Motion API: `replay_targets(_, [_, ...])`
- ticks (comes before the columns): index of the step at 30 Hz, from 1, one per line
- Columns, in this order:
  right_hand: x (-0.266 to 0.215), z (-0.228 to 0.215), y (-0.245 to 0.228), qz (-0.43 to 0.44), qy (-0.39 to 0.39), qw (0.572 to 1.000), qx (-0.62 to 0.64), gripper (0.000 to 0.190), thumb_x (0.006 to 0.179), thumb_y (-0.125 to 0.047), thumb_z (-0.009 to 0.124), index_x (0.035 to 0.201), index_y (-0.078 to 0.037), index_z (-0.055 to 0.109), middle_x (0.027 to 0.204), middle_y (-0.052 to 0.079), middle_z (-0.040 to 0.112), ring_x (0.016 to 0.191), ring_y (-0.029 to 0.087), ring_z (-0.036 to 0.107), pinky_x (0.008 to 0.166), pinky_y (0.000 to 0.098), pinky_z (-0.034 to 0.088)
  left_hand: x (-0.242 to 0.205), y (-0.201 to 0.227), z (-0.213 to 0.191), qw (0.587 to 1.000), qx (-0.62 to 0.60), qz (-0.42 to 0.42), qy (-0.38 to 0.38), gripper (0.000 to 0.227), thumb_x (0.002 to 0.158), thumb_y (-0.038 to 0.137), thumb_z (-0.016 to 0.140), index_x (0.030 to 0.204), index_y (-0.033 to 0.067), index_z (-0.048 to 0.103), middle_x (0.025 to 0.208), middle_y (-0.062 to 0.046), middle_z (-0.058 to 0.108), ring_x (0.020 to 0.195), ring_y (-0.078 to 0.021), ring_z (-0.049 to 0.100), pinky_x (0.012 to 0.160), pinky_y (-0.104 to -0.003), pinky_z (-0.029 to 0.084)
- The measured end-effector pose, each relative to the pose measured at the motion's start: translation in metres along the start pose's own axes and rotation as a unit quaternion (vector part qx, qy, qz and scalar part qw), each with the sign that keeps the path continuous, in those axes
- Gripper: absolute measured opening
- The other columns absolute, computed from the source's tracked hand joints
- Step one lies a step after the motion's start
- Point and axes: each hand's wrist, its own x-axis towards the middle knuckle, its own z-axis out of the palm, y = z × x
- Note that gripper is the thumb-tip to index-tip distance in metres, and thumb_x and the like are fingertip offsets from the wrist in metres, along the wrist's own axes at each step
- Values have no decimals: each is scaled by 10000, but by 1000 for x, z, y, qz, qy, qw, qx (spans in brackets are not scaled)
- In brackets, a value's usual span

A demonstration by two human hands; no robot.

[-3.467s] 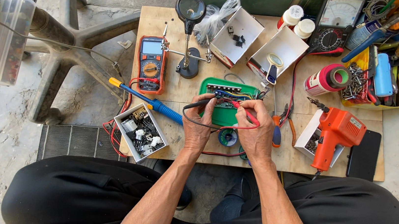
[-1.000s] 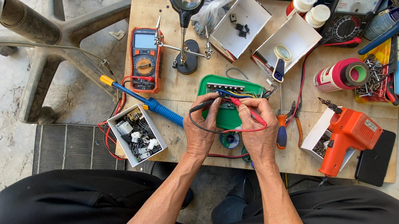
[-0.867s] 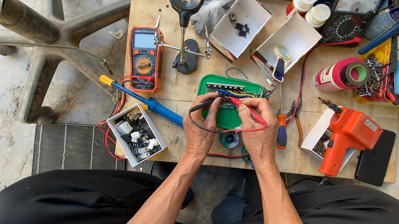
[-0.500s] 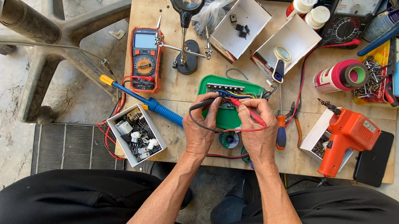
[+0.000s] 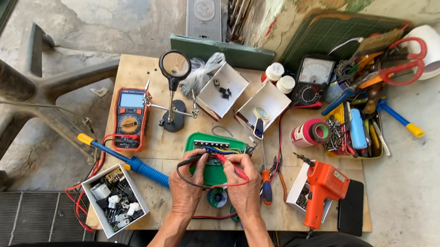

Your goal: The person uses a multimeter to test a circuit board, touching the probes to various points on the board. They then pick up the board and inspect it closely, turning it over to view the components.

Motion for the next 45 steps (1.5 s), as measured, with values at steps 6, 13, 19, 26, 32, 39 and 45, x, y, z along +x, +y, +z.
replay_targets(6, [3, -4, 8, -6, -44, 997, -59, 102, 947, -238, 717, 1001, -177, 779, 954, -33, 850, 833, 148, 779, 772, 327, 577, 0, -2, 0, 1000, -5, -7, -16, 110, 1027, 321, 748, 1108, 279, 810, 1094, 62, 868, 1038, -159, 834, 886, -321, 620])
replay_targets(13, [0, -6, 12, -50, -59, 995, -55, 72, 960, -224, 726, 990, -176, 770, 927, -31, 811, 841, 131, 714, 822, 313, 558, -6, -9, 3, 995, -1, 94, 11, 98, 1037, 241, 754, 1124, 219, 794, 1097, 52, 846, 1019, -188, 806, 913, -342, 603])
replay_targets(19, [-51, -51, -33, -218, -90, 970, -53, 224, 1061, -61, 644, 1261, -16, 735, 1424, 151, 725, 1358, 257, 689, 1137, 353, 569, -44, 22, -14, 974, 82, 186, -104, 272, 1111, 213, 590, 1347, 151, 710, 1258, -76, 767, 1127, -318, 700, 955, -462, 559])
replay_targets(26, [-61, -88, -29, -261, -80, 947, -169, 179, 1118, -142, 641, 1220, -34, 742, 1291, 124, 765, 1221, 259, 724, 1097, 379, 543, -53, 42, -15, 931, 120, 237, -252, 339, 1047, 331, 678, 1328, 143, 663, 1156, -138, 665, 1037, -354, 643, 834, -517, 538])
replay_targets(32, [-47, -94, -2, -197, -33, 939, -281, 207, 1168, -160, 611, 1262, -54, 762, 1379, 187, 722, 1331, 408, 675, 1172, 549, 523, -6, 7, -27, 992, 17, 7, -127, 417, 1055, 228, 695, 1453, 108, 657, 1352, -166, 729, 1288, -356, 711, 1077, -538, 587])
replay_targets(39, [-16, -111, -1, -58, -318, 789, -522, 767, 948, 58, 554, 1652, -244, 530, 1666, 205, 537, 1239, 512, 762, 1043, 668, 630, 12, -32, -6, 992, 55, -48, -99, 402, 1026, 68, 643, 1421, 134, 678, 1250, -151, 676, 1210, -439, 725, 1029, -555, 601])
replay_targets(45, [50, -47, -24, -226, -223, 853, -413, 322, 1115, -330, 582, 1417, -366, 689, 1314, -29, 738, 1238, 312, 746, 1002, 549, 631, 17, -29, -17, 987, 70, -51, -133, 361, 1036, 87, 639, 1380, 149, 730, 1186, -116, 677, 1183, -400, 732, 1019, -530, 608])
